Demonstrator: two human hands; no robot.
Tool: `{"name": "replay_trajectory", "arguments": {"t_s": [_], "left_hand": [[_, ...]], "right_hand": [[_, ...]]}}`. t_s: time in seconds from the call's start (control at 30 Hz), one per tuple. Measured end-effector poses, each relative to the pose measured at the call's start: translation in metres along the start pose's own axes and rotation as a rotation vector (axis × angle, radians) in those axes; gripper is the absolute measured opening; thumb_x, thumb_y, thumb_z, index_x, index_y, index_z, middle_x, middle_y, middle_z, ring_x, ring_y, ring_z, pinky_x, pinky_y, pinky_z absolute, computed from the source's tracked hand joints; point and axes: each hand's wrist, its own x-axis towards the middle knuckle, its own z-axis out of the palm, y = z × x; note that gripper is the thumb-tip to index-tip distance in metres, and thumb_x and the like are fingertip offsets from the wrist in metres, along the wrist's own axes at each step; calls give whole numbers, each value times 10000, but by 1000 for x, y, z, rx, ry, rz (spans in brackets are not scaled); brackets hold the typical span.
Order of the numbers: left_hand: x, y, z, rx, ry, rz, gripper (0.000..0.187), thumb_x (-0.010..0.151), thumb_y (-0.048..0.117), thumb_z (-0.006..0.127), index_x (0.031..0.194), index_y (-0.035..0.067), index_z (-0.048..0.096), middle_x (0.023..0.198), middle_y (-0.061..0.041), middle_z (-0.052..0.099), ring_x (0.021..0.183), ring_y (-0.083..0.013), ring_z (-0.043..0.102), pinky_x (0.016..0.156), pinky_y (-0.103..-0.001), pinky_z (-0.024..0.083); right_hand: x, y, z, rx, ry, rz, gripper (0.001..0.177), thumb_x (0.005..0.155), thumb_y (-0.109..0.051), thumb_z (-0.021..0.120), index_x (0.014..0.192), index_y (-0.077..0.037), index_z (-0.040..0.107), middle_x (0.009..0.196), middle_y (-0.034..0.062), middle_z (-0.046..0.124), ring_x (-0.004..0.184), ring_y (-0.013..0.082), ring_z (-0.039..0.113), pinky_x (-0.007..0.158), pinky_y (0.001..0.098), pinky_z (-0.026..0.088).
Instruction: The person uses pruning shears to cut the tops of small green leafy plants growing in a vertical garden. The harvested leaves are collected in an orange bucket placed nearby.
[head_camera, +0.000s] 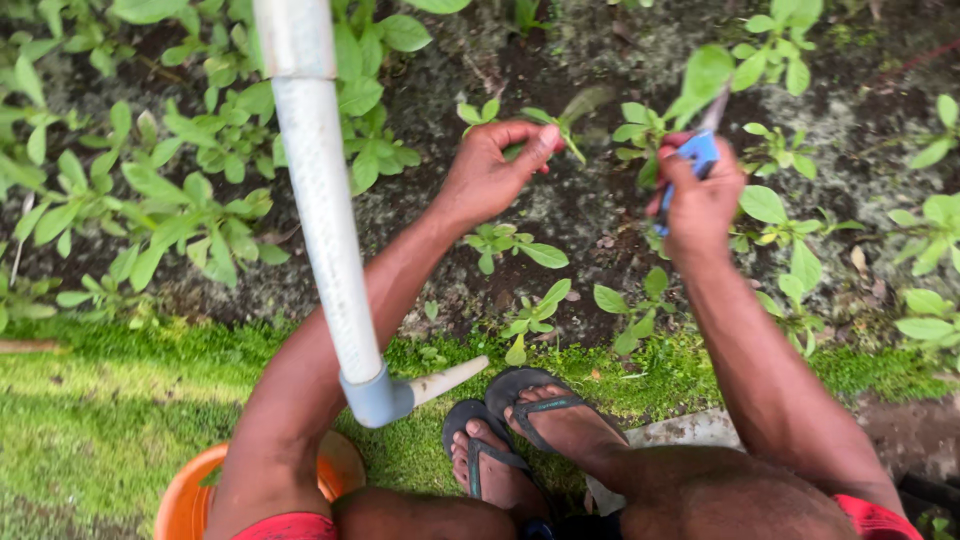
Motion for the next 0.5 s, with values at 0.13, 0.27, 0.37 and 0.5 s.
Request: {"name": "replay_trajectory", "arguments": {"t_s": [0.13,0.27,0.37,0.5], "left_hand": [[-46,22,-30,118,-52,301,311,1035,351,685,975,58,767,948,-19,766,888,-108,711,809,-315,577],[-82,38,-50,256,-86,368,223,980,255,774,867,63,754,849,-44,744,844,-167,711,821,-360,569],[-108,42,-61,293,-26,470,224,941,229,822,871,38,728,889,-80,725,956,-205,703,884,-397,575],[-135,36,-87,384,4,515,233,924,222,856,944,22,738,1031,-110,742,1064,-217,705,949,-418,580]], "right_hand": [[16,-30,19,53,-307,-4,183,999,-3,715,1175,35,684,965,107,719,592,118,599,508,243,494],[15,-37,65,114,-627,214,240,910,13,705,1148,28,690,1072,141,766,724,107,695,534,227,538],[3,-30,91,70,-805,260,261,860,33,716,1120,18,700,1062,107,751,835,73,723,684,193,579],[-16,-18,120,44,-889,357,231,909,27,771,1134,11,726,940,83,735,647,85,641,528,213,513]]}}
